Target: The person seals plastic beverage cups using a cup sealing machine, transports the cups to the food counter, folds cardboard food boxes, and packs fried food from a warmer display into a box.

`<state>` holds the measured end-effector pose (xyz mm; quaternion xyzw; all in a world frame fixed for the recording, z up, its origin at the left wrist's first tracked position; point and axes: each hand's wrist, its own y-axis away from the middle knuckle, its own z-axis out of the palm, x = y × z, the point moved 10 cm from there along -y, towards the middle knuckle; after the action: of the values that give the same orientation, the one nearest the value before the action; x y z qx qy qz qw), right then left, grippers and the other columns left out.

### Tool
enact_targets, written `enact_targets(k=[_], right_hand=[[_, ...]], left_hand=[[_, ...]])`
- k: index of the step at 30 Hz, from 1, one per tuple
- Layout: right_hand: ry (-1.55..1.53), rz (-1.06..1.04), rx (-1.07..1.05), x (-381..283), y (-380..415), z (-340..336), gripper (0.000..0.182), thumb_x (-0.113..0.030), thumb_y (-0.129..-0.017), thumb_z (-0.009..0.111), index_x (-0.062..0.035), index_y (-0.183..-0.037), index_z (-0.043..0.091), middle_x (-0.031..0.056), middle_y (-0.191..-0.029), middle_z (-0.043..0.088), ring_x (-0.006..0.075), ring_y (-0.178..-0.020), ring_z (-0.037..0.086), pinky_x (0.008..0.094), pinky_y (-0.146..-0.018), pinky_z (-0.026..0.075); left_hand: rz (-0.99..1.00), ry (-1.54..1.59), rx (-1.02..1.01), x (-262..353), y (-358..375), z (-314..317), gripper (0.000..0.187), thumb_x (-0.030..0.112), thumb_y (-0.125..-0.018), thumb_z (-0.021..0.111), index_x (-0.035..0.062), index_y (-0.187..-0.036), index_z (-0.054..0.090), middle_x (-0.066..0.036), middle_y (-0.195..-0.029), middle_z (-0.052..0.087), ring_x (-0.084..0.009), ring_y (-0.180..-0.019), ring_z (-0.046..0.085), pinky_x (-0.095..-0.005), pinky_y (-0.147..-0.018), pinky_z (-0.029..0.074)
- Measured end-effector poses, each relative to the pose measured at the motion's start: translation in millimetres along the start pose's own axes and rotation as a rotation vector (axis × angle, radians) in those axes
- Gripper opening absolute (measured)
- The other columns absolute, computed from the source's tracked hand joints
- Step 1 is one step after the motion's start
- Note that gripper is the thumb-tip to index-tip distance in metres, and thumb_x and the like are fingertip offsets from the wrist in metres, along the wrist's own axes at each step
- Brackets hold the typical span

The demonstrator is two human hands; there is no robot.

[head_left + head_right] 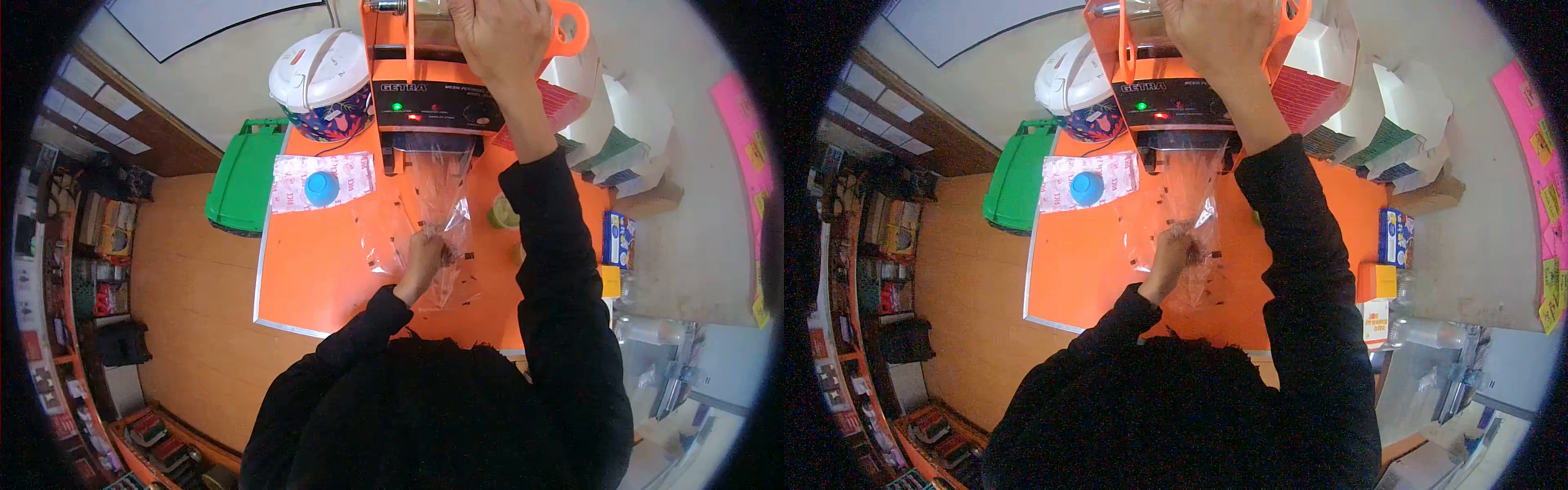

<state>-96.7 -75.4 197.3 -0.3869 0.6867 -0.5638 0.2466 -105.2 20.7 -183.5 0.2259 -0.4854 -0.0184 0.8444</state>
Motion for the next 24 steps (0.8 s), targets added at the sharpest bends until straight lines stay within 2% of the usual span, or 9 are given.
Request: enact_targets(k=[5,7,8,10,14,19,21,23,24], right_hand=[[0.036,-0.037,0.066,-3.5,-5.5,-4.0,0.025,-0.022,-0.078,0.048,-0.0018,-0.086,0.059,0.012,-0.085,0.058,0.0263,-0.084,0.053,0.0368,-0.074,0.037],[0.034,0.064,-0.177,8.7,-16.4,19.1,0.029,-0.024,-0.079,0.045,0.0,-0.077,0.061,0.0153,-0.076,0.06,0.029,-0.076,0.056,0.0382,-0.068,0.04],[0.033,0.065,-0.181,9.5,-23.1,18.8,0.029,-0.024,-0.079,0.045,0.0,-0.077,0.061,0.0153,-0.076,0.06,0.029,-0.076,0.056,0.0382,-0.068,0.04],[0.016,0.216,-0.463,26.1,-22.7,45.2,0.039,-0.028,-0.081,0.039,0.0026,-0.069,0.06,0.0187,-0.071,0.06,0.0322,-0.069,0.057,0.0406,-0.064,0.042],[0.018,0.136,-0.467,29.3,-23.5,56.8,0.047,-0.033,-0.081,0.034,0.0052,-0.068,0.059,0.0209,-0.074,0.059,0.0337,-0.069,0.057,0.0428,-0.065,0.043],[0.077,0.157,-0.659,43.1,-21.4,77.6,0.051,-0.037,-0.082,0.03,0.0033,-0.074,0.06,0.0218,-0.078,0.059,0.0353,-0.073,0.057,0.0433,-0.068,0.043],[0.064,0.18,-0.684,48.2,-21.9,84.7,0.05,-0.036,-0.082,0.029,0.003,-0.076,0.06,0.0218,-0.08,0.059,0.0354,-0.074,0.057,0.0431,-0.069,0.043],[0.053,0.199,-0.706,51.4,-19.0,86.9,0.05,-0.035,-0.083,0.029,0.0027,-0.077,0.061,0.0219,-0.081,0.059,0.0354,-0.075,0.057,0.0429,-0.069,0.043],[0.053,0.14,-0.685,42.5,-20.4,81.6,0.048,-0.033,-0.083,0.029,0.0021,-0.075,0.06,0.0216,-0.081,0.059,0.0348,-0.076,0.057,0.0429,-0.069,0.043]], left_hand=[[-0.001,-0.047,0.011,-13.6,-4.5,-6.8,0.019,0.002,-0.082,0.034,0.0005,-0.093,0.05,-0.004,-0.064,0.051,-0.0136,-0.056,0.052,-0.0262,-0.053,0.046],[-0.033,-0.017,0.029,-16.8,-3.0,-8.8,0.017,0.002,-0.082,0.034,0.0002,-0.09,0.049,-0.005,-0.064,0.051,-0.014,-0.056,0.052,-0.0266,-0.053,0.047],[-0.021,-0.017,0.02,-16.8,-3.1,-9.0,0.017,0.002,-0.082,0.034,0.0,-0.09,0.049,-0.005,-0.064,0.052,-0.0141,-0.055,0.052,-0.0268,-0.053,0.047],[-0.013,-0.018,0.011,-15.7,-0.1,-8.5,0.017,0.003,-0.082,0.034,-0.0003,-0.09,0.049,-0.006,-0.065,0.052,-0.0142,-0.055,0.052,-0.0271,-0.053,0.047],[-0.004,0.023,-0.003,-5.9,3.2,-2.4,0.018,0.003,-0.081,0.034,-0.0003,-0.091,0.049,-0.006,-0.064,0.053,-0.0141,-0.054,0.052,-0.0273,-0.051,0.046],[-0.017,0.001,0.017,-7.9,-1.0,-5.1,0.019,0.002,-0.08,0.034,0.0004,-0.09,0.051,-0.006,-0.061,0.052,-0.0131,-0.054,0.051,-0.0259,-0.049,0.044],[-0.03,-0.053,-0.083,-8.2,-6.7,-1.5,0.025,0.001,-0.079,0.034,0.0001,-0.096,0.053,-0.005,-0.062,0.053,-0.0124,-0.053,0.051,-0.0241,-0.048,0.043],[-0.007,-0.046,-0.088,-4.0,-8.1,1.8,0.029,0.001,-0.078,0.035,0.0003,-0.101,0.053,-0.005,-0.063,0.053,-0.012,-0.053,0.05,-0.0234,-0.048,0.041],[0.017,-0.038,-0.093,0.1,-7.2,4.8,0.032,0.001,-0.078,0.035,0.0005,-0.105,0.053,-0.005,-0.063,0.053,-0.0116,-0.053,0.05,-0.0227,-0.047,0.04]])
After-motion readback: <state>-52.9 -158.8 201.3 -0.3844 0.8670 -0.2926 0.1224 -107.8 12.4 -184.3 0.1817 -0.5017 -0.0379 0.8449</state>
